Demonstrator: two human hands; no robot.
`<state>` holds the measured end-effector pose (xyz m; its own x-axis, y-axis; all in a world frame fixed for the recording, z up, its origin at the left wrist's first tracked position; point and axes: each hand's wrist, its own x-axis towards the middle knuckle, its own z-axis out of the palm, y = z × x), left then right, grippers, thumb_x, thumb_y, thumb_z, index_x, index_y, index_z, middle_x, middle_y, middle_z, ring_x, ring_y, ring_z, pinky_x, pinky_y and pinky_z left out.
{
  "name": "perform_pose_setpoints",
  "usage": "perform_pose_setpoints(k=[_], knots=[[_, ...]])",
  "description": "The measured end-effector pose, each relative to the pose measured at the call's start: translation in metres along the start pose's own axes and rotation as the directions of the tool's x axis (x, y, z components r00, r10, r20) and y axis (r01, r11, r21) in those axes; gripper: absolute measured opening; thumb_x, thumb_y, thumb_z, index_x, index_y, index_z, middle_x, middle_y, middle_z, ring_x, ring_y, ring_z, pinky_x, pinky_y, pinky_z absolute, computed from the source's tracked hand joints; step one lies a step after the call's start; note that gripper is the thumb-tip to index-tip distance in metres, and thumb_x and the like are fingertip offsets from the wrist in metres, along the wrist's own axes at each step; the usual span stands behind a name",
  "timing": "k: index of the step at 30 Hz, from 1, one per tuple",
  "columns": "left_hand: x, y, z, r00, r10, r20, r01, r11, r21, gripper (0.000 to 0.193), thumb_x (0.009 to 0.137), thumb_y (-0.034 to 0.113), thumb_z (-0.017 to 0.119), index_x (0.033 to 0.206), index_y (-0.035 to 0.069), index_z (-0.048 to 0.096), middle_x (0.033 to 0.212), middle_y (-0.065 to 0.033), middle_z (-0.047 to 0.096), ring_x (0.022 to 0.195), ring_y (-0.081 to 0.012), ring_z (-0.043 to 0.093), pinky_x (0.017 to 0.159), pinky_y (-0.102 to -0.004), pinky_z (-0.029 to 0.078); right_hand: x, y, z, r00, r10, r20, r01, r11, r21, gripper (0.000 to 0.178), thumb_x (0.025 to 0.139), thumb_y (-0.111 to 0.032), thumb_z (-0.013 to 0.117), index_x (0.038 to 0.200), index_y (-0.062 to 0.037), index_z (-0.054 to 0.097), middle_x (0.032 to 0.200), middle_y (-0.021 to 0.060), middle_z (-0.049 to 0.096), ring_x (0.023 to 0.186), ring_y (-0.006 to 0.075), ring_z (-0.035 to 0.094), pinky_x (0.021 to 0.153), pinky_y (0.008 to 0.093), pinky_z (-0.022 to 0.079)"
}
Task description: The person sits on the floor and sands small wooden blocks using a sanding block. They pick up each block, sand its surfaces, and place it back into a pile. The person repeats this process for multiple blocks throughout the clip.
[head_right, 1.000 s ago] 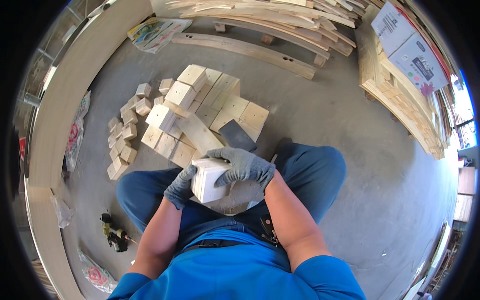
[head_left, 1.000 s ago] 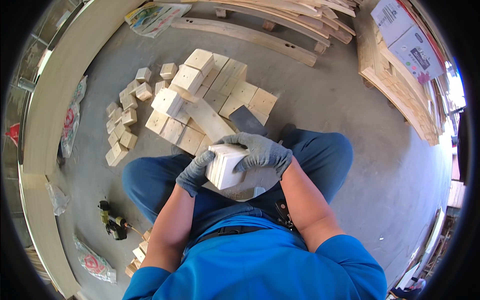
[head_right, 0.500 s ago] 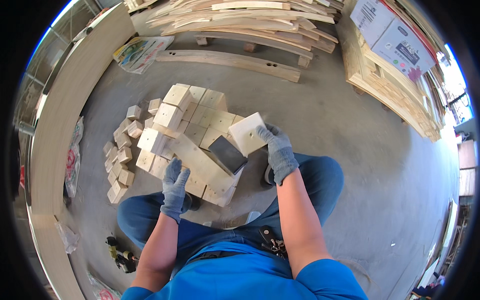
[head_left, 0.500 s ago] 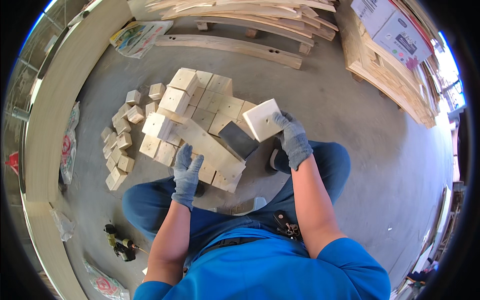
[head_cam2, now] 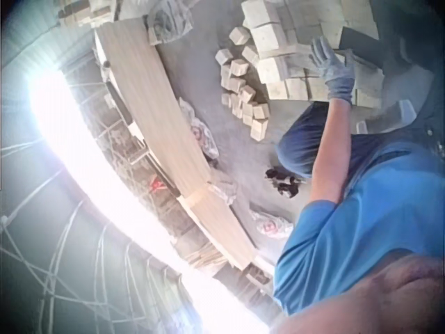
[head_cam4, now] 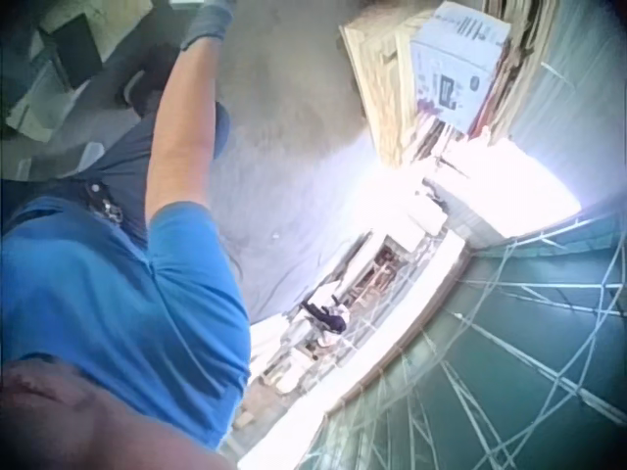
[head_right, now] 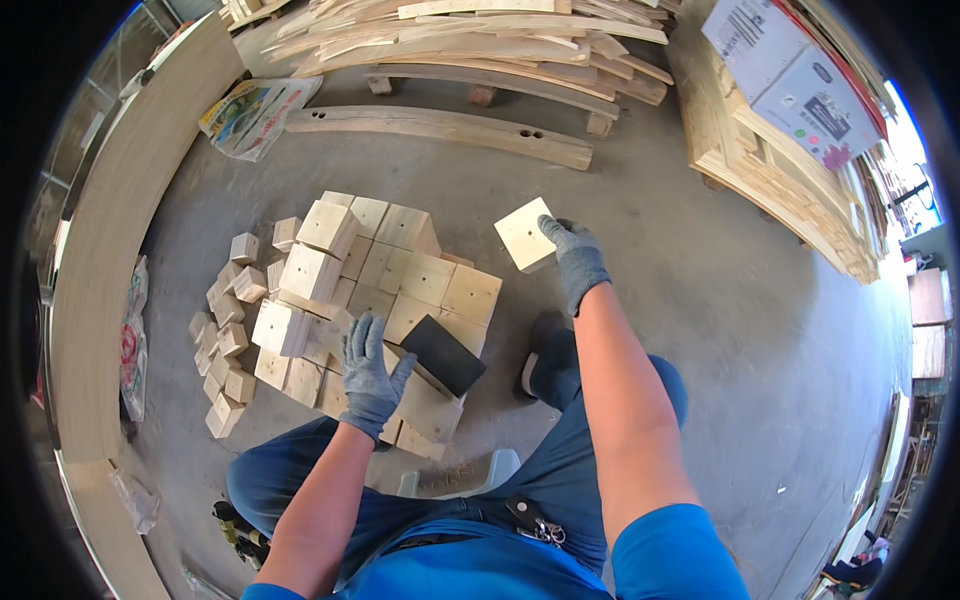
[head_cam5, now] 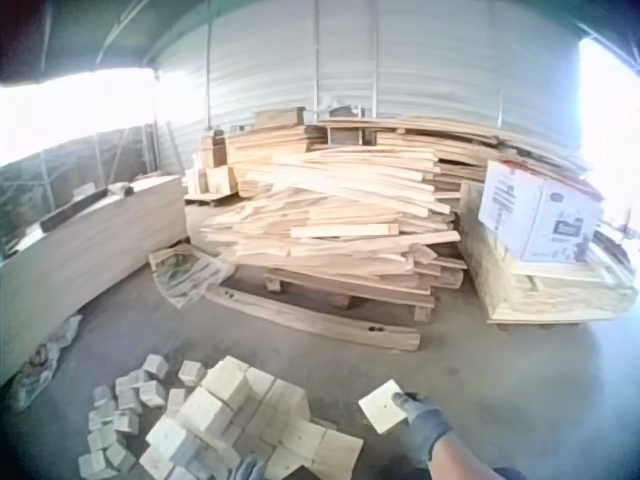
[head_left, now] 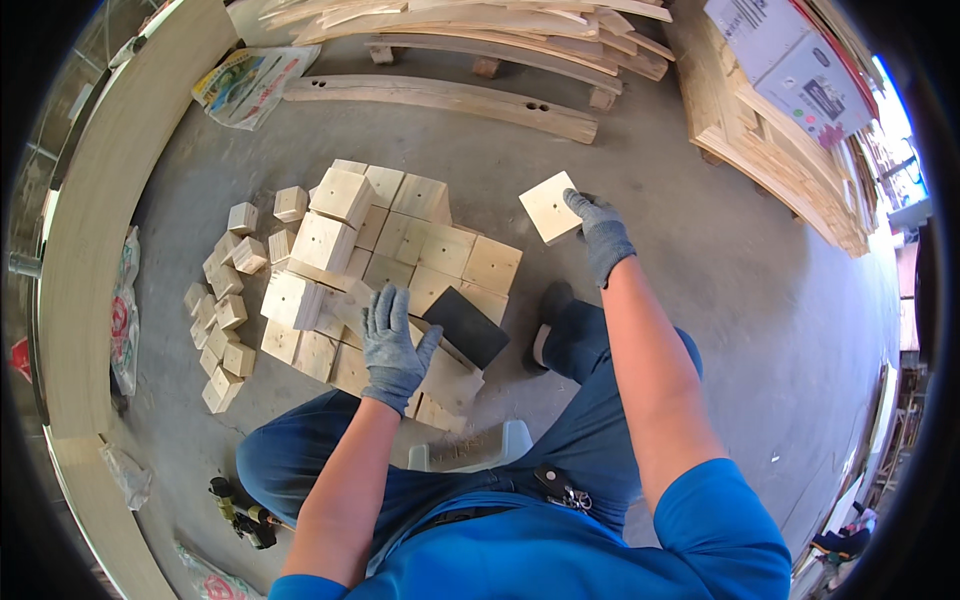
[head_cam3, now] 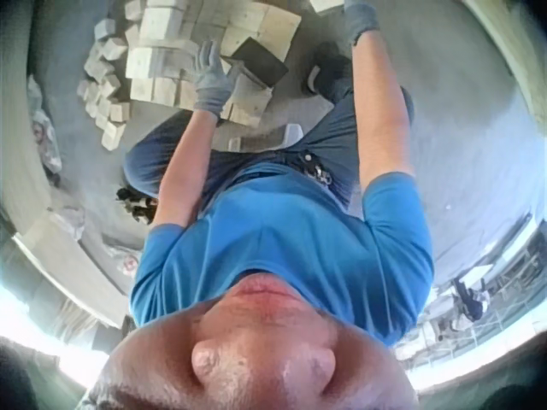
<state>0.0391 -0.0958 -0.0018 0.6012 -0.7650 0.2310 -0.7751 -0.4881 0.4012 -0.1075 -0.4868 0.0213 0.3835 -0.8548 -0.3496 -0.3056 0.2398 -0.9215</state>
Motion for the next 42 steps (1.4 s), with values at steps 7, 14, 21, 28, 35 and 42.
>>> perform_pose_setpoints(k=[7,14,21,28,35,42], knots=[[-0.015,-0.008,0.018,0.985,-0.091,0.148,0.086,0.995,0.041,0.071,0.095,0.043,0.074,0.151,0.005,0.054,0.157,-0.0198,0.053,0.152,-0.0463,0.041,0.128,-0.0646,0.023,0.087,0.052,0.031,0.990,0.049,0.133,-0.007,0.954,-0.301,0.067,0.093,-0.047,0.084,0.131,0.0064,0.071,0.115,0.0189,0.078,0.105,0.0251,0.072,0.097,0.0358,0.054],[-0.014,-0.008,0.019,0.963,-0.127,0.238,0.119,0.992,0.047,0.068,0.088,0.019,0.071,0.151,0.004,0.052,0.158,-0.0206,0.052,0.151,-0.0497,0.041,0.128,-0.0673,0.020,0.138,0.108,0.075,0.969,0.172,0.176,-0.080,0.896,-0.438,0.067,0.094,-0.047,0.083,0.135,0.0042,0.070,0.124,0.0194,0.077,0.114,0.0269,0.072,0.102,0.0355,0.053],[-0.008,-0.009,0.019,0.948,-0.143,0.284,0.136,0.990,0.044,0.060,0.085,0.018,0.066,0.143,0.005,0.059,0.152,-0.0226,0.056,0.146,-0.0534,0.044,0.125,-0.0701,0.023,0.175,0.162,0.124,0.851,0.251,0.462,0.029,0.856,-0.517,0.064,0.096,-0.051,0.078,0.139,-0.0036,0.071,0.135,0.0180,0.074,0.124,0.0299,0.069,0.110,0.0388,0.050],[-0.004,-0.009,0.018,0.943,-0.168,0.288,0.153,0.985,0.074,0.056,0.083,0.023,0.069,0.137,0.009,0.066,0.149,-0.0184,0.060,0.147,-0.0490,0.046,0.126,-0.0667,0.022,0.158,0.144,0.180,0.731,0.366,0.576,0.040,0.820,-0.572,0.058,0.103,-0.052,0.069,0.146,-0.0130,0.068,0.130,0.0141,0.075,0.113,0.0270,0.071,0.094,0.0403,0.058],[-0.008,-0.010,0.021,0.955,-0.144,0.259,0.129,0.989,0.075,0.054,0.085,0.026,0.068,0.137,0.010,0.068,0.149,-0.0173,0.061,0.148,-0.0474,0.045,0.127,-0.0648,0.021,0.160,0.161,0.187,0.635,0.449,0.629,-0.096,0.853,-0.512,0.059,0.104,-0.050,0.069,0.151,-0.0145,0.063,0.131,0.0106,0.075,0.109,0.0227,0.070,0.090,0.0356,0.059],[-0.009,-0.011,0.022,0.951,-0.152,0.270,0.135,0.988,0.080,0.053,0.086,0.028,0.066,0.137,0.010,0.067,0.150,-0.0185,0.059,0.149,-0.0486,0.044,0.127,-0.0659,0.020,0.158,0.181,0.186,0.608,0.337,0.719,0.017,0.900,-0.436,0.058,0.105,-0.050,0.068,0.150,-0.0133,0.063,0.133,0.0121,0.073,0.112,0.0227,0.068,0.094,0.0385,0.057]])
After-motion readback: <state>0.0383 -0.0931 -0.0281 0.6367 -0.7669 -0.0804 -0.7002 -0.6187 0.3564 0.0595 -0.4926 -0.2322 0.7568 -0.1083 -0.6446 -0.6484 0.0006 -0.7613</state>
